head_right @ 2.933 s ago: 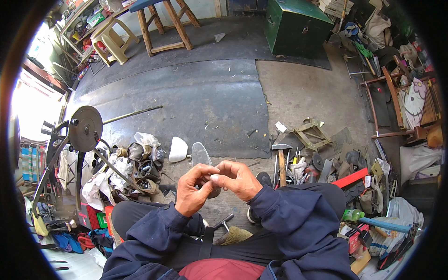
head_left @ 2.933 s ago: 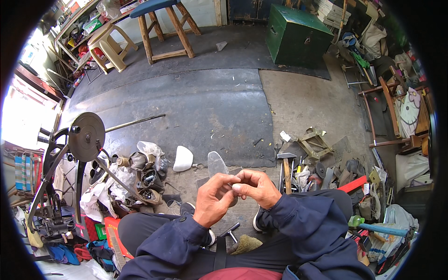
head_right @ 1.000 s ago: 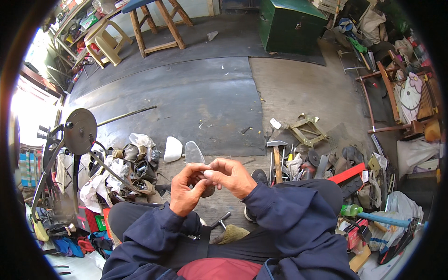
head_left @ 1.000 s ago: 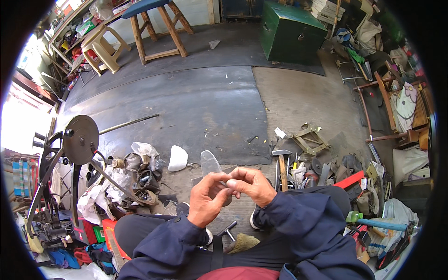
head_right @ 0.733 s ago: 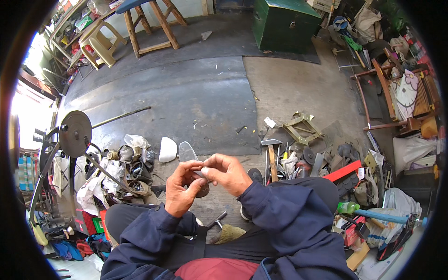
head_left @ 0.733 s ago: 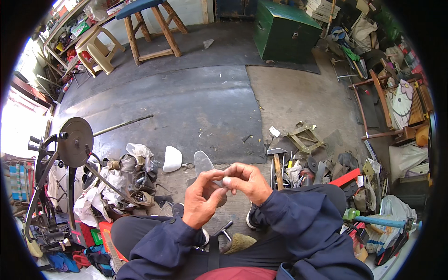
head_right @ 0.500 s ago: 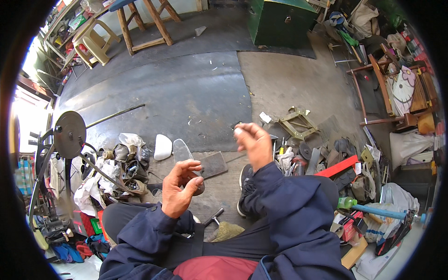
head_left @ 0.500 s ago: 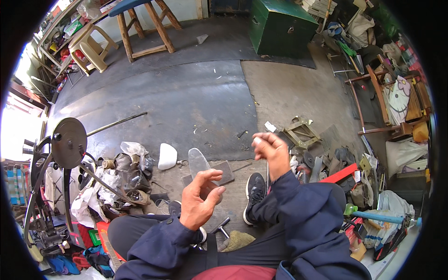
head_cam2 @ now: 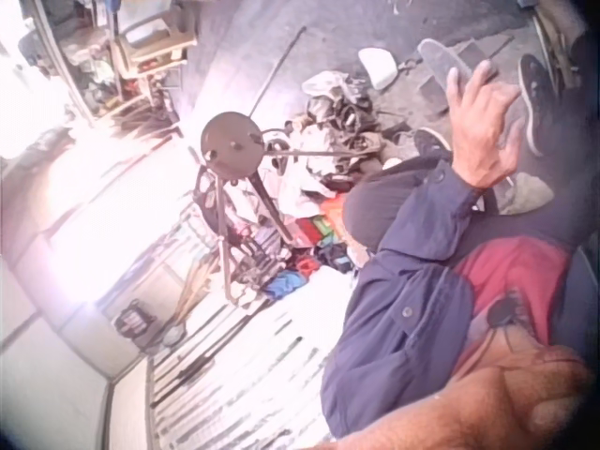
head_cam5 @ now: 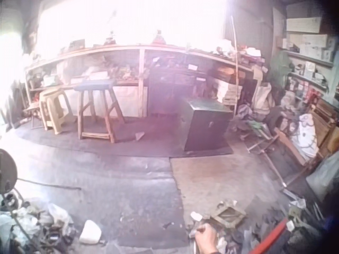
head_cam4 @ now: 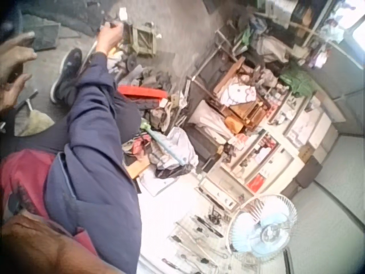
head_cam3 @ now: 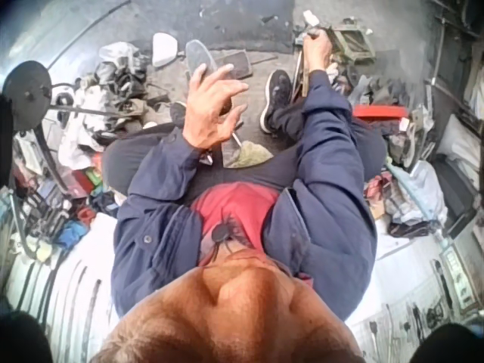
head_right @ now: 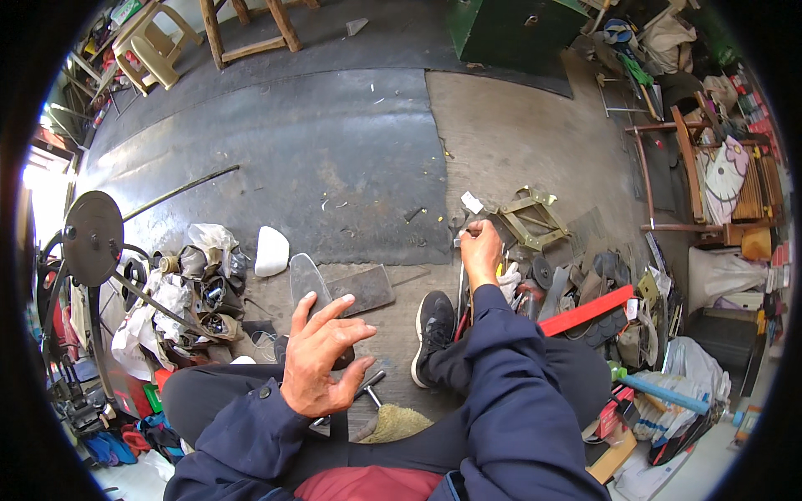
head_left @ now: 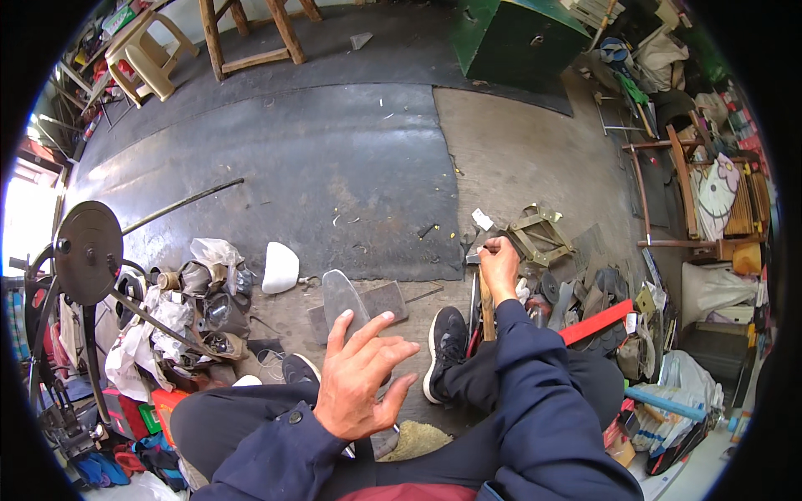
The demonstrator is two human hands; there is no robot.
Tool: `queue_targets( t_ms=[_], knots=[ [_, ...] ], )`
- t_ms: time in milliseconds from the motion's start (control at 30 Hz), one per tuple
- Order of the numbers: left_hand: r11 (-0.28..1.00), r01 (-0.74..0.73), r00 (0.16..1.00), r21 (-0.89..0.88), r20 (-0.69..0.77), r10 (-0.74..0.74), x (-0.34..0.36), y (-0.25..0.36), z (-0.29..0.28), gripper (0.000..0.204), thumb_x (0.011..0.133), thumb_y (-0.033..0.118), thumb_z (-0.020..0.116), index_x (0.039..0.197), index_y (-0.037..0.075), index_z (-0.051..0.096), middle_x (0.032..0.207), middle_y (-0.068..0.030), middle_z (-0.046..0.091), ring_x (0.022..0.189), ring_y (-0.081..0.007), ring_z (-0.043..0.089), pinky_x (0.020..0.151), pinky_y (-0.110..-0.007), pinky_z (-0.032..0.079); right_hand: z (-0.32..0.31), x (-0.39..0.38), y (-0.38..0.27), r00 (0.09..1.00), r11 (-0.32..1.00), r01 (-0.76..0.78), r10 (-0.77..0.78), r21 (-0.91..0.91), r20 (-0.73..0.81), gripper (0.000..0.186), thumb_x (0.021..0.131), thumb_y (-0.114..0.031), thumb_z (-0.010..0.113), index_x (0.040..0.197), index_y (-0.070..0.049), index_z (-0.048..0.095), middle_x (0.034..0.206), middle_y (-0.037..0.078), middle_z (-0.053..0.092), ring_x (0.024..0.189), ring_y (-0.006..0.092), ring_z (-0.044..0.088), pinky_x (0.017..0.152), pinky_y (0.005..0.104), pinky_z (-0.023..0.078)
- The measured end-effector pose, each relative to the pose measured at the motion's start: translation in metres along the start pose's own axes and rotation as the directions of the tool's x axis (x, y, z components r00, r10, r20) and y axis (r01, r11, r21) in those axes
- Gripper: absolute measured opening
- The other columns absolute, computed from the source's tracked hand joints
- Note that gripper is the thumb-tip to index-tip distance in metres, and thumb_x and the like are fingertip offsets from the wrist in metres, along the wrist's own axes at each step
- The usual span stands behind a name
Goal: The person sits on the floor in a workshop and repeatedly taps a small metal piece with a hammer, rotating it to shape the edges. They then place the hammer down and pick up a metal frame to inspect it.
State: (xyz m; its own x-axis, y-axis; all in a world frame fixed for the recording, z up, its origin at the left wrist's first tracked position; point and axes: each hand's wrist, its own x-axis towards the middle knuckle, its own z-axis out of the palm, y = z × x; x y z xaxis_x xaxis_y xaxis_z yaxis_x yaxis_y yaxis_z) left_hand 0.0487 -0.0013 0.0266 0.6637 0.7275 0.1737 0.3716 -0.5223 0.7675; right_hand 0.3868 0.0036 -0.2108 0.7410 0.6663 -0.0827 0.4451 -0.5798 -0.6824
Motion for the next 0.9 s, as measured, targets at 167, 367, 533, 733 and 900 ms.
queue_targets(
  t_ms=[167,367,533,733,900],
  knots=[
    [0.991,0.042,0.998,0.127,0.047,-0.049,0.003,-0.013,0.010,0.031,0.073,0.015,0.081,0.103,0.015,0.073,0.100,-0.0028,0.071,0.123,-0.0279,0.060,0.118,-0.054,0.023,0.025,0.015,0.032,0.996,0.993,-0.088,0.087,-0.074,-0.022,0.025,0.080,-0.008,0.079,0.100,0.001,0.067,0.093,0.014,0.074,0.086,0.0266,0.071,0.081,0.0375,0.055],
    [0.976,0.051,0.999,0.210,-0.013,-0.049,0.009,-0.022,0.017,0.024,0.070,0.009,0.078,0.092,0.021,0.075,0.088,0.0038,0.071,0.105,-0.0214,0.067,0.116,-0.051,0.026,0.037,0.041,0.083,0.983,0.974,-0.160,0.143,-0.158,-0.117,0.025,0.081,-0.008,0.078,0.102,0.000,0.067,0.095,0.015,0.074,0.088,0.0266,0.072,0.083,0.0376,0.055],
    [0.978,0.059,0.998,0.198,0.016,-0.064,0.013,-0.028,0.013,0.030,0.070,0.009,0.076,0.095,0.024,0.072,0.087,0.0080,0.070,0.100,-0.0168,0.067,0.116,-0.048,0.026,0.042,0.057,0.116,0.984,0.964,-0.162,0.142,-0.209,-0.109,0.026,0.081,-0.012,0.078,0.102,-0.002,0.067,0.097,0.016,0.072,0.091,0.0335,0.069,0.083,0.0443,0.053],
    [0.985,0.018,0.997,0.169,-0.078,-0.005,0.024,-0.036,0.015,0.031,0.072,0.005,0.075,0.098,0.022,0.070,0.081,0.0072,0.069,0.095,-0.0173,0.068,0.114,-0.046,0.029,0.026,0.061,0.118,0.986,0.970,-0.148,0.129,-0.192,-0.109,0.028,0.083,-0.014,0.078,0.105,-0.001,0.067,0.100,0.016,0.072,0.090,0.0306,0.070,0.084,0.0414,0.054],
    [0.988,0.018,0.986,0.152,-0.168,0.008,0.025,-0.029,0.019,0.020,0.073,0.002,0.074,0.088,0.014,0.073,0.073,0.0009,0.066,0.095,-0.0215,0.069,0.111,-0.044,0.034,-0.021,0.082,0.086,0.988,1.000,0.006,-0.004,0.013,-0.152,0.019,0.090,-0.015,0.073,0.100,0.001,0.070,0.087,0.010,0.073,0.080,0.0195,0.068,0.077,0.0339,0.054]
  ],
)
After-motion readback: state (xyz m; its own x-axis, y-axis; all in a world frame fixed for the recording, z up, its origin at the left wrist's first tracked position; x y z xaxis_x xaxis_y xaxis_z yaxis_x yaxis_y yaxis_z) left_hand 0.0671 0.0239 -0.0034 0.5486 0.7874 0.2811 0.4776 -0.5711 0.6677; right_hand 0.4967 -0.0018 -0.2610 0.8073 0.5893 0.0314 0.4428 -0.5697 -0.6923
